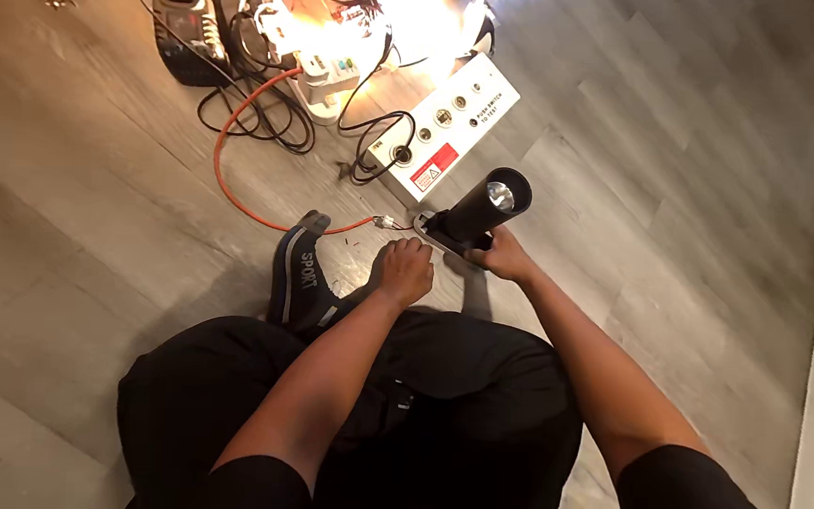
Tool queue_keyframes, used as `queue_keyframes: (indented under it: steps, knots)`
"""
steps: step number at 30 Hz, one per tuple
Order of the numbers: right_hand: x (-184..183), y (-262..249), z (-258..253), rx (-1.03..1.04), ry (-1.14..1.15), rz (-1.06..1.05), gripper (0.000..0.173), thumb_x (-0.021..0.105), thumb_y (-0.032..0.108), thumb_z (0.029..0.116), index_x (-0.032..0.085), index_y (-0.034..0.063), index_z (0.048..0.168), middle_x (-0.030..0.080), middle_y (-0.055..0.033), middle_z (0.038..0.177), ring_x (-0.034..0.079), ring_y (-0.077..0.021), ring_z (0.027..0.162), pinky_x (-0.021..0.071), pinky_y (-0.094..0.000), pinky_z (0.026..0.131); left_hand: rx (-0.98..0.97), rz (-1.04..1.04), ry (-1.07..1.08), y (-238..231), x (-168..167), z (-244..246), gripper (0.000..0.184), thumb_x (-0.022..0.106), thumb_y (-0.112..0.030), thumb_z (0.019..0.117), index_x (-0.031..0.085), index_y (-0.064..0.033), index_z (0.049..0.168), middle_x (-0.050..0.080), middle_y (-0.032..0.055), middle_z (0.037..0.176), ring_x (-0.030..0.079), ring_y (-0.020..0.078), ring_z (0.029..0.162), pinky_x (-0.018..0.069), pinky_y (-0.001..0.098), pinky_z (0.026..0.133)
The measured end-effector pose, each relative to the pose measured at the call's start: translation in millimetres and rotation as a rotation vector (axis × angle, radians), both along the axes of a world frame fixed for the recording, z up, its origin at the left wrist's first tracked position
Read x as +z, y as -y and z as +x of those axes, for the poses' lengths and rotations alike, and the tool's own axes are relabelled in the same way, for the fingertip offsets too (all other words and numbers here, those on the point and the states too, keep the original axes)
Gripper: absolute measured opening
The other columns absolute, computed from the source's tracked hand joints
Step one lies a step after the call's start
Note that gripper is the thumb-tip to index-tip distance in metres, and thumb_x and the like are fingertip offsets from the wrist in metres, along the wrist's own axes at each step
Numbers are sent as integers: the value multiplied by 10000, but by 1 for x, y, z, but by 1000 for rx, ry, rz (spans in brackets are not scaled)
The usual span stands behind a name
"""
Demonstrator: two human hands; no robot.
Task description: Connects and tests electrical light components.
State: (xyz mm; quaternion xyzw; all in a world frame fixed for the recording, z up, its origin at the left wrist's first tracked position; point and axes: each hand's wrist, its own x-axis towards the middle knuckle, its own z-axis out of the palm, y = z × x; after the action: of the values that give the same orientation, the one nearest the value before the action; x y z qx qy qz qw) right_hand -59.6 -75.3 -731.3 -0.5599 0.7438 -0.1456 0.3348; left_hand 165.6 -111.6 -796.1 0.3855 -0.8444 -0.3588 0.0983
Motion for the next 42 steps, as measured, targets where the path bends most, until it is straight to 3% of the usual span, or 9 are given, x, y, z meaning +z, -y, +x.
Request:
queue_keyframes:
  steps: [2,6,11,16,23,26,29,34,42]
  knots:
    - [20,-11,-13,-155,156,85,634,692,-25,815,537,26,1428,530,-172,1475,530,-292,1337,453,-525,1087,56,-12,-50,1,1,0,337,642,-230,953,688,-62,1242,669,174,1200,614,377,1157,489,566,971]
    - [35,-43,-38,-340,173,103,621,598,-74,816,533,-3,1429,526,-191,1495,520,-327,1346,448,-548,1050,124,36,-103,7,12,-14,522,703,-240,930,576,-46,1398,588,203,1388,559,391,1288,470,566,1051]
    - [13,-35,-43,-110,-1,138,767,874,197,780,543,22,1449,550,-207,1438,537,-338,1318,444,-547,1087,204,88,-51,19,19,-31,796,838,-283,827,460,-82,1498,513,197,1456,531,390,1315,496,572,1025]
    - [-4,-20,-32,103,-131,155,642,839,293,821,608,46,1367,646,-183,1284,632,-329,1185,501,-566,1017,202,138,134,30,12,-34,902,829,-310,811,380,-84,1560,486,161,1517,508,388,1332,449,569,1061]
    - [-13,-18,-28,132,-166,115,647,791,329,866,573,40,1402,635,-184,1316,616,-338,1219,492,-566,1029,217,191,63,43,4,-26,757,775,-226,856,440,-103,1524,603,147,1396,585,333,1276,471,559,1057]
    - [-2,-9,-22,130,-338,236,552,800,327,844,624,74,1302,662,-168,1244,648,-368,1142,527,-624,906,203,239,49,49,0,-21,681,686,-176,928,416,-125,1551,609,138,1398,610,326,1255,492,573,1041]
    - [3,-7,-18,126,-422,284,517,809,278,829,630,63,1264,668,-186,1217,653,-401,1118,528,-649,870,143,210,56,57,-2,-17,496,616,-179,969,548,-150,1460,658,119,1293,659,316,1143,534,600,927]
    - [0,-10,-19,123,-414,242,500,818,249,830,635,52,1252,671,-192,1201,661,-393,1100,529,-653,880,-19,276,50,83,-1,-10,368,590,-238,1003,646,-149,1355,672,104,1270,655,292,1162,514,600,976]
    - [4,-9,-12,127,-467,276,577,827,265,844,594,33,1318,647,-213,1249,655,-414,1113,526,-654,905,111,341,71,85,12,-14,264,543,-221,1023,720,-159,1209,736,92,1126,691,292,1081,529,586,898]
